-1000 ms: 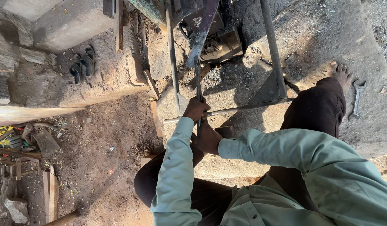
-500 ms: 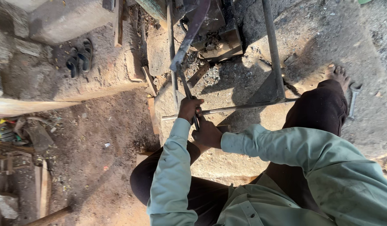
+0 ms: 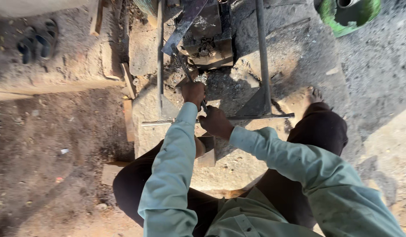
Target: The person sits at a coal forge and heats a metal piece until it glows red, then holds it with tongs over an anvil and repeatedly strikes and shapes it with a hammer, repositioning the workpiece between blows.
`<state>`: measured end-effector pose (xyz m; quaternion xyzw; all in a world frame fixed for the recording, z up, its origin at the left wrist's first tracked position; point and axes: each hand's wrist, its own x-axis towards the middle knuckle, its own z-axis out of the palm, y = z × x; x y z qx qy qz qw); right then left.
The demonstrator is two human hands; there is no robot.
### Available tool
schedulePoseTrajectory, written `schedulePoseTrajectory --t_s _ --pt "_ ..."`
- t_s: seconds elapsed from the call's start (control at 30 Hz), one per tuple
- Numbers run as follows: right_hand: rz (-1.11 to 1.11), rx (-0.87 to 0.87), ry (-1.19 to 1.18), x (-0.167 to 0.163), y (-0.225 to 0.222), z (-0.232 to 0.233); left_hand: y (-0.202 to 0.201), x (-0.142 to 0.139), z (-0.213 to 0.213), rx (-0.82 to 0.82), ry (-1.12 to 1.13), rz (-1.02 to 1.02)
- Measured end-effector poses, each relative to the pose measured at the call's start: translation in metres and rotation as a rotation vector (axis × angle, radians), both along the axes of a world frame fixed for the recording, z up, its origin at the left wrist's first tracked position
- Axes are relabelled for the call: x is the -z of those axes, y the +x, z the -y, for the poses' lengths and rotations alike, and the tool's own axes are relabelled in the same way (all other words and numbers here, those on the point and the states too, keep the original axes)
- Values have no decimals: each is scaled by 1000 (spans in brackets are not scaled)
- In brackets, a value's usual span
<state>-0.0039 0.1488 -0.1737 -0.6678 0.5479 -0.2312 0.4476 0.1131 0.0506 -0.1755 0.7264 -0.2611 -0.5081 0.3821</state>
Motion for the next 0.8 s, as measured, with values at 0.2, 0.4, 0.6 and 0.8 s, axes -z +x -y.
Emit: schedulePoseTrajectory --t_s 0.2,0.4,0.6,0.8 --pt "47 23 -15 10 1 8 -1 -7 8 90 -13 263" --pt "91 52 80 -4 -9 13 -17 -39 -6 18 -69 253" --pt "99 35 32 -6 -12 7 -19 -32 0 93 75 418" --pt "15 -41 -62 6 -3 -5 -8 -7 -5 161 96 576"
